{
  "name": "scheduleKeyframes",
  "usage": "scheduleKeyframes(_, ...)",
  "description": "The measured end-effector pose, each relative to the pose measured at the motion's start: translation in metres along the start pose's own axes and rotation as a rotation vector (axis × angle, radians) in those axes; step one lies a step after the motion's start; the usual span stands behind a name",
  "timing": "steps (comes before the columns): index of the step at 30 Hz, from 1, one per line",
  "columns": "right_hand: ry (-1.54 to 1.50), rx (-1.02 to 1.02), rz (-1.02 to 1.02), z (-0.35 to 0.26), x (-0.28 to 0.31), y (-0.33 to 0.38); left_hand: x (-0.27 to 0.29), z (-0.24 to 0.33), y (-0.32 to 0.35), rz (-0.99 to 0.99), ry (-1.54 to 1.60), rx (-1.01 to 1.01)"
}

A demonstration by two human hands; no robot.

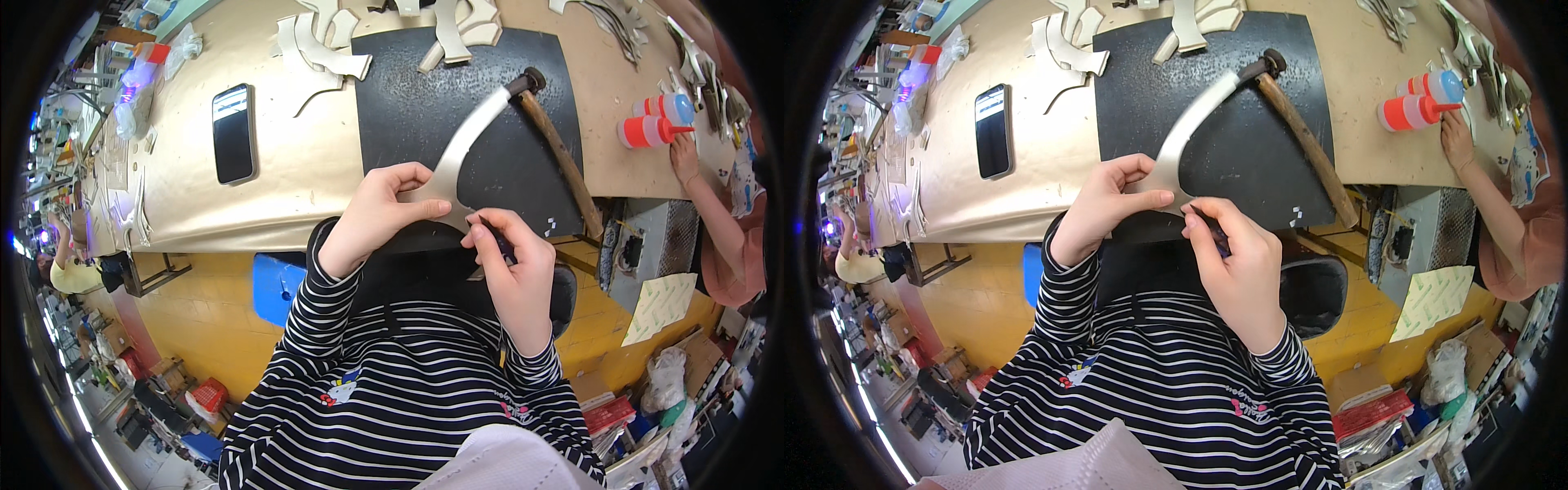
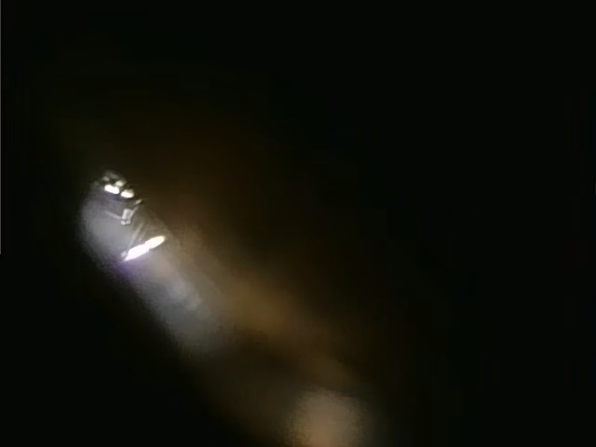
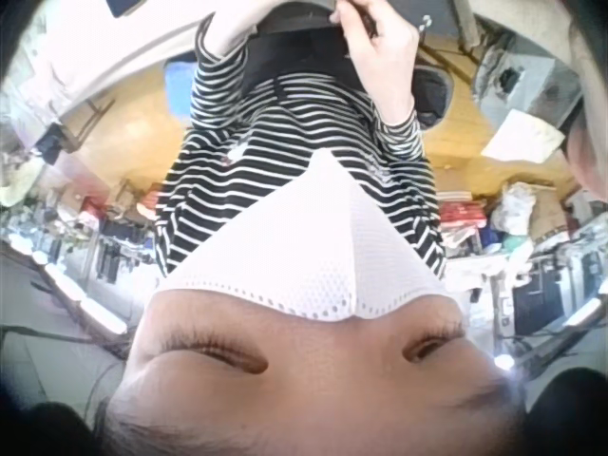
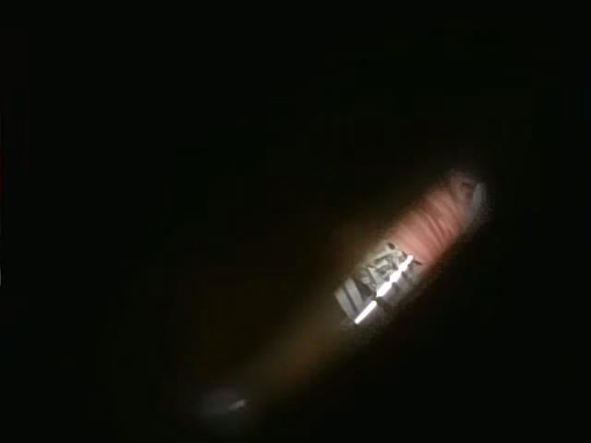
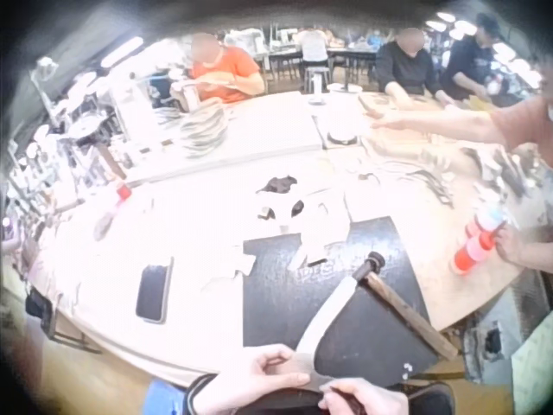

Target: The person applies glue to the edges of white leather pieces, presses them together, and uses a hammer to flatten the seams. They trim excess material with a knife and continue assembling multiple leather components on a workbench.

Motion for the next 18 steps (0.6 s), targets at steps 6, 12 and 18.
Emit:
scheduleKeyframes(6,0.188,0.167,0.094,-0.016,-0.007,0.001,-0.019,0.001,0.026,0.053,0.591,0.024)
scheduleKeyframes(12,0.186,0.069,0.069,-0.023,-0.007,0.009,-0.032,0.003,0.04,0.085,0.637,0.019)
scheduleKeyframes(18,0.158,0.048,0.044,-0.015,-0.007,0.011,-0.032,0.0,0.04,0.086,0.561,0.02)
Point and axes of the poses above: each hand's wrist, its own y-axis away from the middle knuckle, its own x-axis out of the back of the hand, z = x × y, the point moved 2 cm from there along -y, towards the middle knuckle, and after that the axes turned 1 degree about -z, right-handed, at the moved point
